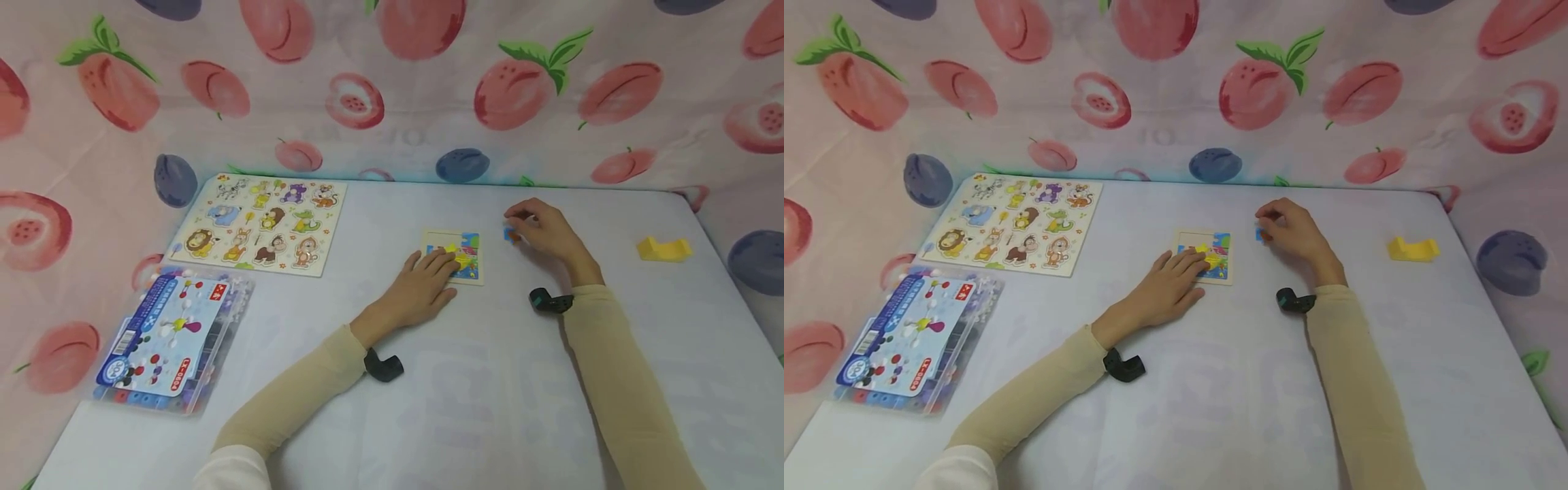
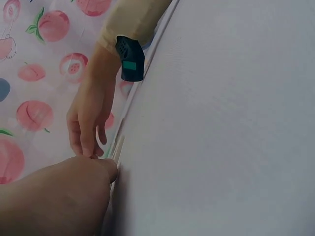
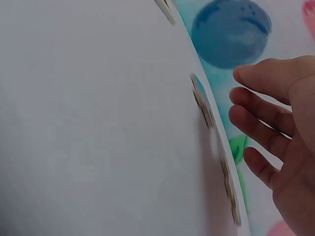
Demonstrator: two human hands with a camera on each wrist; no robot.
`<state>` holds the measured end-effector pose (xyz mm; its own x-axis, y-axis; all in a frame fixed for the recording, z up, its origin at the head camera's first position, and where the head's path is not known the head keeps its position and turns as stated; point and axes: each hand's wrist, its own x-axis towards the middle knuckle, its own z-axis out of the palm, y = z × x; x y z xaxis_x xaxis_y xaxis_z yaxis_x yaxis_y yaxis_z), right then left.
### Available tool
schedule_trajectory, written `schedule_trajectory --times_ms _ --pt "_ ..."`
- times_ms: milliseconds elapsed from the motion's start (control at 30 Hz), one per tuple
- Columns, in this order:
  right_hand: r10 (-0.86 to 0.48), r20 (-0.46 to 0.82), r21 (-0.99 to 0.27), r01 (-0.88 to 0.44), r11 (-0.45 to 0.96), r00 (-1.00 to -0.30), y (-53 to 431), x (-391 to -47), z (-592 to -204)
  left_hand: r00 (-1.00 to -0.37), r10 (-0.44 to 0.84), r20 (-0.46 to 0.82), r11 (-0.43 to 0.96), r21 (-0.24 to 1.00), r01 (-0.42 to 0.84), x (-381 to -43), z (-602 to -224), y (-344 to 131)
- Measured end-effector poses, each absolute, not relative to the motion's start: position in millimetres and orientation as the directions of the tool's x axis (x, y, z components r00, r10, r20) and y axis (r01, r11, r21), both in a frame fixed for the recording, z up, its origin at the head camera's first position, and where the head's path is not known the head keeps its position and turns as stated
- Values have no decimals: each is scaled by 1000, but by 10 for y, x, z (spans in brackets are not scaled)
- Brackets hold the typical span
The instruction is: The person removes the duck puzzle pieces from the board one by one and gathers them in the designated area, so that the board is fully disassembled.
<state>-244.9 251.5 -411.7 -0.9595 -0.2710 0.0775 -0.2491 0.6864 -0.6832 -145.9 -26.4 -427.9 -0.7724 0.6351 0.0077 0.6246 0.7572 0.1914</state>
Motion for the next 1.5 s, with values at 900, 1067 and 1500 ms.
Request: schedule_trajectory --times_ms 900,1067,1500 --pt "-491 -6 -606 -387 695 -871 1987 -2339 -4116 -752 659 18 732 215 647 -1440 -4306 -341" --pt "-480 -11 -605 -377 701 -877 1977 -2332 -4096 -753 658 16 734 211 646 -1451 -4316 -338" --pt "-471 -49 -596 -353 722 -881 1977 -2322 -4071 -750 661 16 729 223 647 -1451 -4313 -328"
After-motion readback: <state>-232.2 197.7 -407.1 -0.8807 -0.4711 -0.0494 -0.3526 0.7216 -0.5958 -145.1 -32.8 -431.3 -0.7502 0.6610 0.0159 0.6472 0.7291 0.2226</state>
